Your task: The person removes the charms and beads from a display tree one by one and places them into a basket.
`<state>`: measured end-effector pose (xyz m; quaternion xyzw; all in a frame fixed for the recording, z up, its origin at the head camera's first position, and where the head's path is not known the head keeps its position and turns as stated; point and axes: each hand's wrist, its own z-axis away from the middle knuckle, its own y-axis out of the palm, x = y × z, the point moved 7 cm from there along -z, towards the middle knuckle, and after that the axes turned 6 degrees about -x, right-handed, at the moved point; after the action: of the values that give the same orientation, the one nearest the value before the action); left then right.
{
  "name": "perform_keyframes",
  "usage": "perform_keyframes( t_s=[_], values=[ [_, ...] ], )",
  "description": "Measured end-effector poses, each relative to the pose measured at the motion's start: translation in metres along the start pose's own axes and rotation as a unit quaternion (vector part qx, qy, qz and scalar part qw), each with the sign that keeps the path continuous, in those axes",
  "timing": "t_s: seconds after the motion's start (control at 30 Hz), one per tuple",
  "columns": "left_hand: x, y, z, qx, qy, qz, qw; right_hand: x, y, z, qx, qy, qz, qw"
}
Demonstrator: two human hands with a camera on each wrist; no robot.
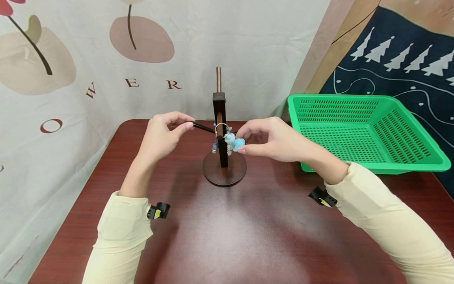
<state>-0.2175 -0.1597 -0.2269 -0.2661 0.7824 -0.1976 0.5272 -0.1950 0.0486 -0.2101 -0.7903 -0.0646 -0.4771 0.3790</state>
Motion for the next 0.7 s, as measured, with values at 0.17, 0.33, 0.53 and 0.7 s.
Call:
perform_keyframes(
  t_s=[0.17,0.33,0.53,0.7],
  values=[
    [0.0,0.001,0.0,0.0,0.0,0.001,1.0,0.006,-0.002,0.003,-0.001,-0.019,0.02,1.0],
    [0.001,0.001,0.0,0.001,-0.001,0.003,1.0,0.011,-0.002,0.005,0.004,-0.03,0.03,0.999],
    [0.002,0.001,0.0,0.004,-0.007,0.003,1.0,0.016,-0.002,0.008,0.01,-0.044,0.046,0.998],
    [0.002,0.001,0.0,0.004,-0.005,0.003,1.0,0.018,-0.001,0.01,0.02,-0.053,0.048,0.997]
  ],
)
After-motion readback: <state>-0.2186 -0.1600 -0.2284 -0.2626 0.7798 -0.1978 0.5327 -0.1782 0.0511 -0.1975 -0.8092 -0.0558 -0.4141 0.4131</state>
